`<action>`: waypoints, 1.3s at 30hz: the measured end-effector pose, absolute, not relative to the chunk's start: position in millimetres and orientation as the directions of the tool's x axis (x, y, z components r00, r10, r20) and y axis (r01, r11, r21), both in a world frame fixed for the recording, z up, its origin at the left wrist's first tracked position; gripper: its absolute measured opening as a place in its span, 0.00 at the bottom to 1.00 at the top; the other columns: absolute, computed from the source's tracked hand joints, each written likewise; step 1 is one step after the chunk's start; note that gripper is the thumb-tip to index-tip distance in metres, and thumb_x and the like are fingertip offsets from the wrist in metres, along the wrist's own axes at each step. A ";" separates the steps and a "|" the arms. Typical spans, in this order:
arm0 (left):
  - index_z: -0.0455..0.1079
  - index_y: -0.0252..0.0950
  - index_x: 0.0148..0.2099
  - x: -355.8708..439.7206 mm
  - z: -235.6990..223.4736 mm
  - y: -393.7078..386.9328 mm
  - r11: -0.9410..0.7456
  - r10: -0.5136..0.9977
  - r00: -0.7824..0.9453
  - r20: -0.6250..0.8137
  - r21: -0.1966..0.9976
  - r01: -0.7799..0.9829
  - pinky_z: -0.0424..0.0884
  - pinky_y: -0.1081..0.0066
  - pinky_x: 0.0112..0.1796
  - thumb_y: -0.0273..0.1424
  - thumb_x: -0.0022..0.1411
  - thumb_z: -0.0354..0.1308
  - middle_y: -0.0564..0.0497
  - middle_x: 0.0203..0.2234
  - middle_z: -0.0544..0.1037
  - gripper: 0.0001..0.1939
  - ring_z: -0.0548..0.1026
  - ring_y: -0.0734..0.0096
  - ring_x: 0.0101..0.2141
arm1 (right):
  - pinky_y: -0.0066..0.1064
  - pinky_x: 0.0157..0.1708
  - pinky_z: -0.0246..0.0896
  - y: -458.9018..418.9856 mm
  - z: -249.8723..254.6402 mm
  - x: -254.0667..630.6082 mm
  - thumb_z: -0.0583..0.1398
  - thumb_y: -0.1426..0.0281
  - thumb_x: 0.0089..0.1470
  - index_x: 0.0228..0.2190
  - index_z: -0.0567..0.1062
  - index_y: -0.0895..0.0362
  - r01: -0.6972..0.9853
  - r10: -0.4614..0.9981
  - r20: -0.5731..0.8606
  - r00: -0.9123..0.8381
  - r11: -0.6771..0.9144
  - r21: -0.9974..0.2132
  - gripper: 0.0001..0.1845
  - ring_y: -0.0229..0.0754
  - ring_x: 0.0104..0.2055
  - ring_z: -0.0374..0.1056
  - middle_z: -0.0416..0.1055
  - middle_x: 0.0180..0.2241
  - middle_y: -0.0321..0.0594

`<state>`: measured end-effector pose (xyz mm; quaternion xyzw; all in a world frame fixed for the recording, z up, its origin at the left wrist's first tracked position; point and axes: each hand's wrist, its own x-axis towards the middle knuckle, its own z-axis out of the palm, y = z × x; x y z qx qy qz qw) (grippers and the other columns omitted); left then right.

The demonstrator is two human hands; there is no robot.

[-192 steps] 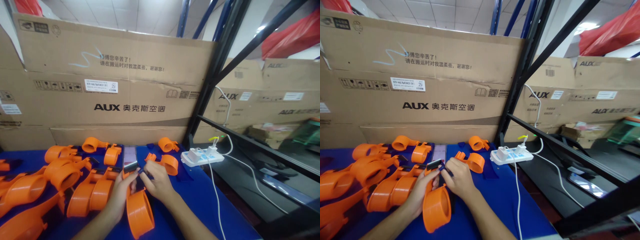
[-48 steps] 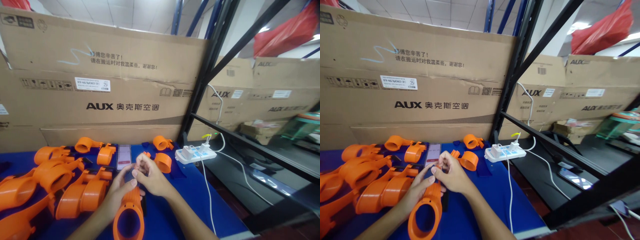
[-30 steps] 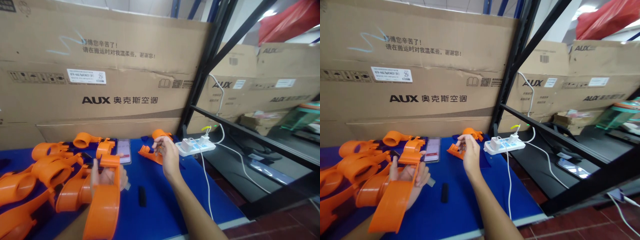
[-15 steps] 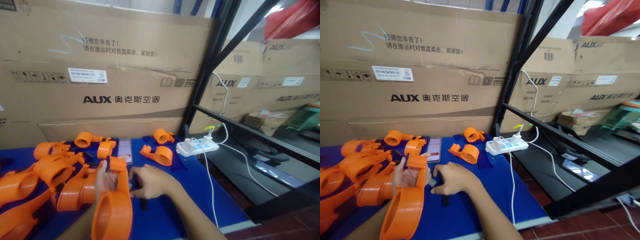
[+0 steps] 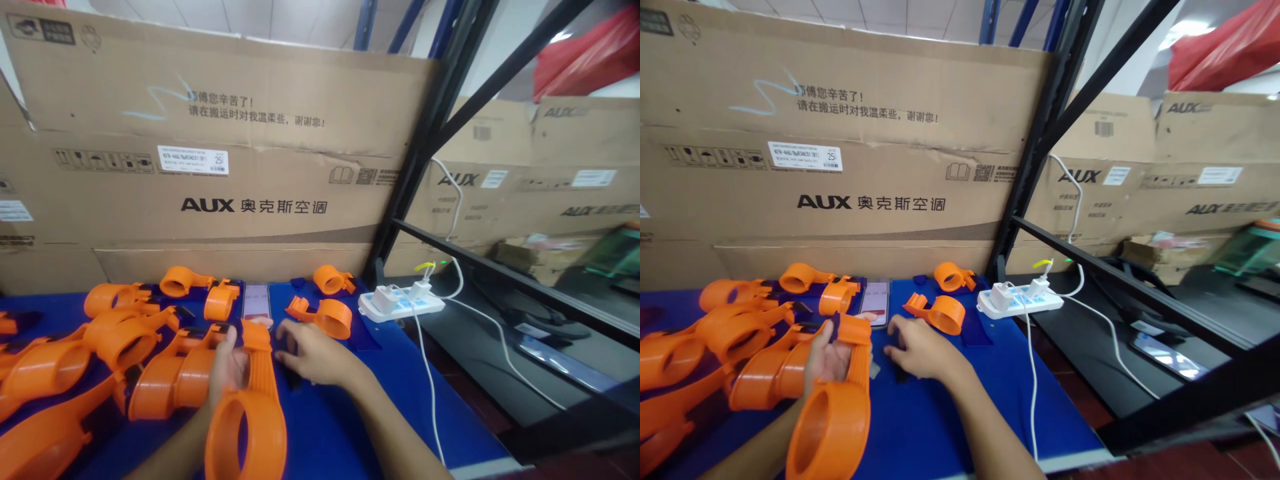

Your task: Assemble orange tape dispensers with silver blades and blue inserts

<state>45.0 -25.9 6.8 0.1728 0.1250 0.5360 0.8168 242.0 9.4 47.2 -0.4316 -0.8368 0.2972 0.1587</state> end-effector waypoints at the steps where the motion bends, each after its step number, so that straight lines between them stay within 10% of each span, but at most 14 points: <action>1: 0.70 0.34 0.60 44.7 6.1 -24.4 0.373 0.918 0.395 -0.037 0.418 -0.828 0.74 0.67 0.30 0.43 0.58 0.68 0.49 0.27 0.78 0.32 0.78 0.62 0.26 | 0.26 0.27 0.59 12.1 47.2 241.5 0.61 0.69 0.62 0.41 0.72 0.54 0.621 0.835 0.099 -0.541 0.477 -0.623 0.05 0.39 0.29 0.71 0.75 0.29 0.35; 9: 0.72 0.35 0.57 58.0 19.8 -28.8 0.340 0.938 0.273 -0.212 0.430 -0.836 0.74 0.70 0.30 0.41 0.64 0.65 0.51 0.27 0.79 0.23 0.77 0.68 0.23 | 0.32 0.36 0.64 26.4 46.4 246.3 0.53 0.63 0.69 0.37 0.73 0.55 0.594 0.860 0.440 -0.260 0.501 -0.629 0.12 0.42 0.35 0.71 0.75 0.34 0.40; 18: 0.75 0.33 0.44 64.3 49.1 -36.6 0.283 0.948 0.215 -0.235 0.310 -0.908 0.71 0.75 0.25 0.36 0.63 0.66 0.51 0.27 0.81 0.12 0.74 0.75 0.19 | 0.31 0.36 0.63 14.0 40.7 230.2 0.57 0.71 0.63 0.37 0.75 0.55 0.586 0.740 0.452 -0.498 0.672 -0.454 0.06 0.42 0.34 0.70 0.75 0.33 0.39; 23: 0.74 0.36 0.39 60.2 45.7 -40.6 0.403 0.890 0.287 -0.354 0.318 -0.858 0.65 0.73 0.19 0.42 0.62 0.66 0.55 0.19 0.75 0.14 0.68 0.74 0.13 | 0.36 0.40 0.64 16.9 60.4 274.6 0.55 0.65 0.65 0.38 0.74 0.55 0.768 0.603 0.776 0.185 0.404 -0.497 0.10 0.47 0.36 0.71 0.76 0.35 0.45; 27: 0.75 0.36 0.41 58.5 36.9 -39.2 0.406 0.900 0.292 -0.323 0.377 -0.833 0.68 0.71 0.21 0.42 0.61 0.67 0.53 0.20 0.77 0.15 0.74 0.69 0.17 | 0.38 0.42 0.61 17.4 64.9 327.4 0.57 0.67 0.60 0.46 0.76 0.56 0.903 0.796 0.562 0.222 0.049 -0.426 0.14 0.52 0.42 0.72 0.78 0.41 0.47; 32: 0.75 0.36 0.48 60.6 24.0 -35.6 0.409 0.909 0.314 -0.274 0.446 -0.796 0.74 0.69 0.27 0.46 0.61 0.66 0.49 0.26 0.81 0.21 0.80 0.63 0.23 | 0.41 0.49 0.59 2.3 35.6 343.8 0.63 0.63 0.56 0.56 0.73 0.59 0.984 0.985 0.169 0.034 -0.003 -0.178 0.27 0.60 0.54 0.69 0.74 0.53 0.56; 39: 0.75 0.36 0.53 58.0 17.3 -33.4 0.407 0.911 0.311 -0.271 0.474 -0.781 0.77 0.67 0.32 0.45 0.62 0.67 0.49 0.27 0.81 0.23 0.82 0.61 0.28 | 0.37 0.47 0.60 -9.4 17.5 325.5 0.60 0.67 0.59 0.48 0.76 0.59 0.982 0.983 0.184 -0.003 0.038 -0.187 0.17 0.54 0.48 0.72 0.78 0.43 0.52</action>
